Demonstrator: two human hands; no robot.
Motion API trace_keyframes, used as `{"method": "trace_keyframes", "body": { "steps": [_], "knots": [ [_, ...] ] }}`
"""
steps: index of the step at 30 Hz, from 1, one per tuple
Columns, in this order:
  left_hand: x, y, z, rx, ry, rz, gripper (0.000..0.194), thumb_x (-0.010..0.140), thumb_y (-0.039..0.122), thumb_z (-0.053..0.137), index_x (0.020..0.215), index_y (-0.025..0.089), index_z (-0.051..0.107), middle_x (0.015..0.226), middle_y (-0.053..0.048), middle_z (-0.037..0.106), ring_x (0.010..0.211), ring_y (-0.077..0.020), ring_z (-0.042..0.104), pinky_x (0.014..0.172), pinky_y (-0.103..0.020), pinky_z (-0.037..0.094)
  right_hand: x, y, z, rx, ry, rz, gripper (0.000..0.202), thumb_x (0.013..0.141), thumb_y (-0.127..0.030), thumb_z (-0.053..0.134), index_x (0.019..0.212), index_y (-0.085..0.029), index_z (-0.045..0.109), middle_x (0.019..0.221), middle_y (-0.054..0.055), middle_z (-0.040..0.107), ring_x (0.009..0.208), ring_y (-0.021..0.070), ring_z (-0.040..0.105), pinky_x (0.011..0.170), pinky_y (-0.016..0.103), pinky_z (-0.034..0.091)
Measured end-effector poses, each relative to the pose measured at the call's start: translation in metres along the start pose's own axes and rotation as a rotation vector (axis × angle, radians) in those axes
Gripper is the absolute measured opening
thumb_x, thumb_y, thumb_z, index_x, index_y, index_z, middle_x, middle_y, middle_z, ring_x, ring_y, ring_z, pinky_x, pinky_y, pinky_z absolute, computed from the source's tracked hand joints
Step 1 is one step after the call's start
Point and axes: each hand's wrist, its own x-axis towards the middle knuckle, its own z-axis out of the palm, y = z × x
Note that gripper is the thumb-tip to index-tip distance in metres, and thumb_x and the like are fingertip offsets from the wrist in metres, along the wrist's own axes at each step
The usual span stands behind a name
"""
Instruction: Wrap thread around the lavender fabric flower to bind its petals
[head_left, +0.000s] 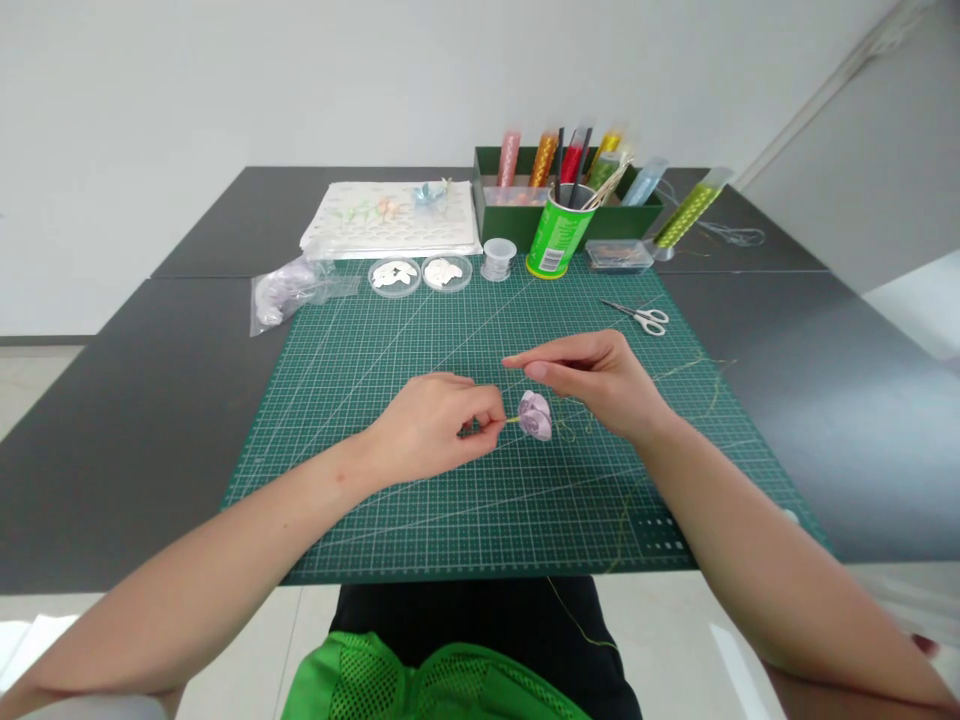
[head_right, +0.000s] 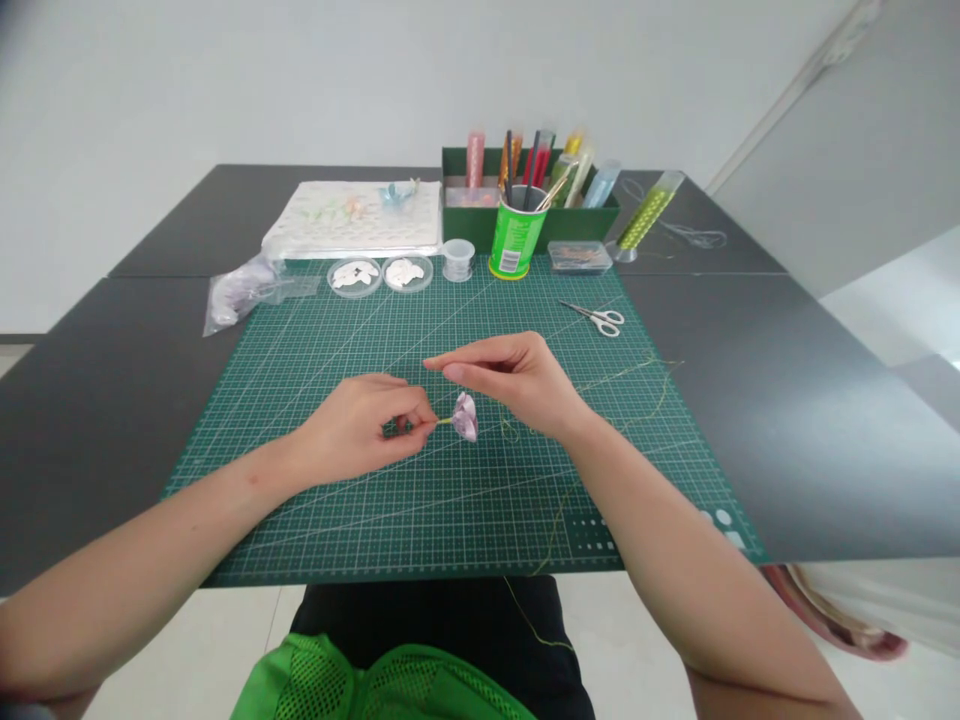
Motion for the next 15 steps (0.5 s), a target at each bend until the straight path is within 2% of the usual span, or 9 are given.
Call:
{"method": "trace_keyframes", "body": {
  "steps": [5,9,12,15],
  "knots": [
    [0.0,0.004,-0.002,-0.003,0.015,0.034,0.012,0.085,0.013,0.064,0.075,0.019,0.062,0.063,0.008,0.061,0.059,-0.0092,0.056,0.063,-0.023,0.041,0.004,0.005,0.002,-0.03,0.018,0.04,0.013,0.083,-0.025,0.077,0.091,-0.027,0.086,0.088,0.004,0.083,0.071,0.016,0.071,0.059,0.026,0.052],
    [-0.001,0.005,-0.002,-0.018,0.05,0.078,0.012,0.083,0.011,0.064,0.075,0.019,0.061,0.064,0.008,0.062,0.059,-0.0085,0.057,0.064,-0.023,0.041,0.006,0.014,0.0,-0.094,-0.014,0.061,0.014,0.082,-0.031,0.079,0.093,-0.025,0.086,0.093,0.005,0.083,0.078,0.019,0.073,0.066,0.028,0.054],
    [-0.001,0.005,-0.002,-0.002,0.115,0.109,0.012,0.085,0.012,0.062,0.076,0.019,0.059,0.064,0.008,0.062,0.058,-0.0084,0.057,0.064,-0.023,0.041,0.008,0.021,-0.002,-0.115,-0.093,0.12,0.021,0.081,-0.036,0.079,0.095,-0.023,0.086,0.088,0.006,0.083,0.072,0.0179,0.069,0.061,0.028,0.051],
    [-0.001,0.004,-0.004,0.066,0.215,0.11,0.014,0.089,0.015,0.06,0.077,0.02,0.058,0.064,0.008,0.063,0.057,-0.0087,0.057,0.064,-0.024,0.041,0.01,0.028,-0.004,-0.102,-0.231,0.173,0.025,0.081,-0.041,0.079,0.093,-0.021,0.086,0.08,0.005,0.079,0.067,0.0165,0.065,0.061,0.028,0.049]
  ]
}}
